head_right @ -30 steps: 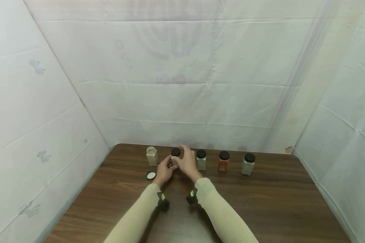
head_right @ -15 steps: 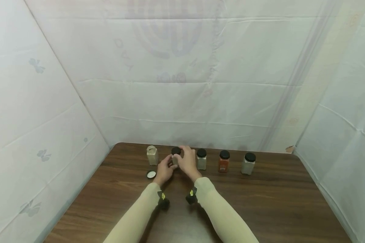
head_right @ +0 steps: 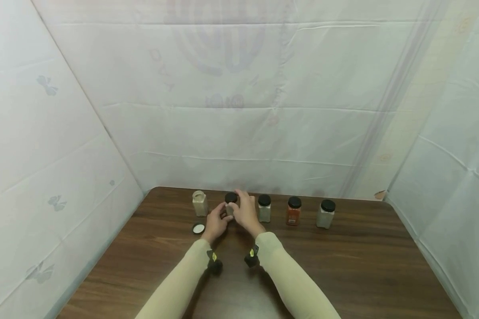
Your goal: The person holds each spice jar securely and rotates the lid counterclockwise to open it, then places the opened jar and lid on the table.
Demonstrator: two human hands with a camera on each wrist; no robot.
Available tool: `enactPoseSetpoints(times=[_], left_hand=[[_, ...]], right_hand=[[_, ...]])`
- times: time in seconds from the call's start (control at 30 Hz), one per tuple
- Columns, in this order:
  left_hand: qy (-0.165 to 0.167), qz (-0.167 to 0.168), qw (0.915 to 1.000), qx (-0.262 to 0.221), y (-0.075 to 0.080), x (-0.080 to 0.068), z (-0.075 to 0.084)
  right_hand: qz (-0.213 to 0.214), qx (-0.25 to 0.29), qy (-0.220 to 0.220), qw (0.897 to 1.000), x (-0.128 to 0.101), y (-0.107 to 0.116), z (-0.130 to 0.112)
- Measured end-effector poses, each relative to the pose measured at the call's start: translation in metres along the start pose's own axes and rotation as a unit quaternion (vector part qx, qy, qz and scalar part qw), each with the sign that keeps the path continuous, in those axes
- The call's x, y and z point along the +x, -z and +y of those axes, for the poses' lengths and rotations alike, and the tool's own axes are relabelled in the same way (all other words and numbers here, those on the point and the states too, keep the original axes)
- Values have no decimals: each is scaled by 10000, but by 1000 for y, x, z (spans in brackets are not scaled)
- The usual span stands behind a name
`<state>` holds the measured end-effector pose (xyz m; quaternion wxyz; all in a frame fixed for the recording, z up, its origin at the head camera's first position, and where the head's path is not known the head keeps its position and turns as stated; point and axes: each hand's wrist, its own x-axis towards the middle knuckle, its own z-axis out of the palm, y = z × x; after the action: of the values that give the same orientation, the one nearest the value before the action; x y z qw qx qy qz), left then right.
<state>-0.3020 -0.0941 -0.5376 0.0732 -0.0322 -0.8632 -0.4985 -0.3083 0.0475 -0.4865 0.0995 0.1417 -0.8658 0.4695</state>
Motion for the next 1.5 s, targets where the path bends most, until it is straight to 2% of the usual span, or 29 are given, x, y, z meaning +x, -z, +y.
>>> enactPoseSetpoints(times=[0.27, 0.5, 0.6, 0.83, 0.93, 1.13, 1.33, 1.5], left_hand=[[13, 40, 9999, 111, -1, -1, -1], [183, -74, 9998, -66, -1, -1, -2], [209, -90, 9997, -64, -1, 1, -3], [-35, -154, 9999, -10, 1, 0, 0], [-86, -156, 9998, -1, 1, 0, 1], [40, -140, 9999, 56, 1, 1, 0], [33, -99, 9999, 111, 1, 1, -1], [24, -74, 9999, 97, 1, 0, -1]], right_hand=[[441, 125, -35, 9989, -2, -4, 3], [550, 114, -206, 9982, -2, -4, 1], [504, 72, -152, 9986, -2, -4, 1], [-58, -41, -181, 9998, 0, -2, 0], [-170, -71, -223, 9996, 1, -1, 0], [-362, -59, -180, 9992, 0, 0, 0], [-190, 26, -168, 9997, -2, -2, 1], [0, 38, -332, 9994, -3, -4, 1]])
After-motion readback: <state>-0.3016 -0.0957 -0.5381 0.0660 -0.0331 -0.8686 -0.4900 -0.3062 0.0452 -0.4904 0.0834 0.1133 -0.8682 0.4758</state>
